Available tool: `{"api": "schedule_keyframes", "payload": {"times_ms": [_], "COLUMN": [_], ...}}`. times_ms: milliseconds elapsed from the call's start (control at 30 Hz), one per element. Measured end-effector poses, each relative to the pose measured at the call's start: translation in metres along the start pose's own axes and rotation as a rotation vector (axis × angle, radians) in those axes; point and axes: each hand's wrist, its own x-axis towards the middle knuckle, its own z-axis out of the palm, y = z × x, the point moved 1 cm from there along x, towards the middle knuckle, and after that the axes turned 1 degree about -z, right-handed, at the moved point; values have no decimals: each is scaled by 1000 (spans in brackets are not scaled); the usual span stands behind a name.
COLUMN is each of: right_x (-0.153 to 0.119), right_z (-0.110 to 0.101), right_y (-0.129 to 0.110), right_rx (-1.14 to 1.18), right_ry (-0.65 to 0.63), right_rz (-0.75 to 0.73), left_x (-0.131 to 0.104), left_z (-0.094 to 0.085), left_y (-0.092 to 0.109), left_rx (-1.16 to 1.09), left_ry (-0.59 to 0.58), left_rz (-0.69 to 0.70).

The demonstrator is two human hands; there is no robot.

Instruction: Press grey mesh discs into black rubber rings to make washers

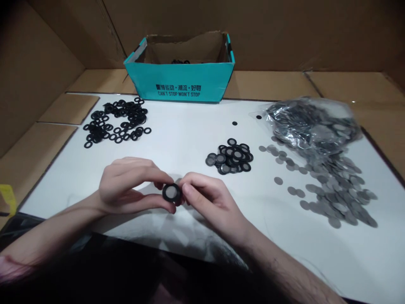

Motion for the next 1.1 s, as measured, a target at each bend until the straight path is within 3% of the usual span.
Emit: {"api": "schedule_keyframes", "payload": {"times_ms": [167, 267, 367, 467, 600, 767, 1100], "right_x": [3, 4, 2, -1, -3, -3, -4], "right_z": [3, 4, 2, 0, 0, 1, 1], "right_y": [6, 7, 3, -1, -3, -3, -5], "right_rx": [301, 292, 10, -332, -489, -517, -597], "right_ry": [-51, -41, 10, 125, 180, 150, 207], "right_rz": [127, 125, -7, -297, -558, -682, -788], "left_x": [-1, -2, -2, -1, -2, -4, -3], "left_z": [3, 3, 3, 2, 3, 5, -3], "left_y": [-2, -2, -1, -1, -1, 0, -1], "left_rx": [-31, -21, 23, 37, 25, 23, -41], "left_ry": [-18, -26, 20, 29, 16, 17, -64], "left_rz": [-12, 1, 43, 49, 39, 54, 24]}}
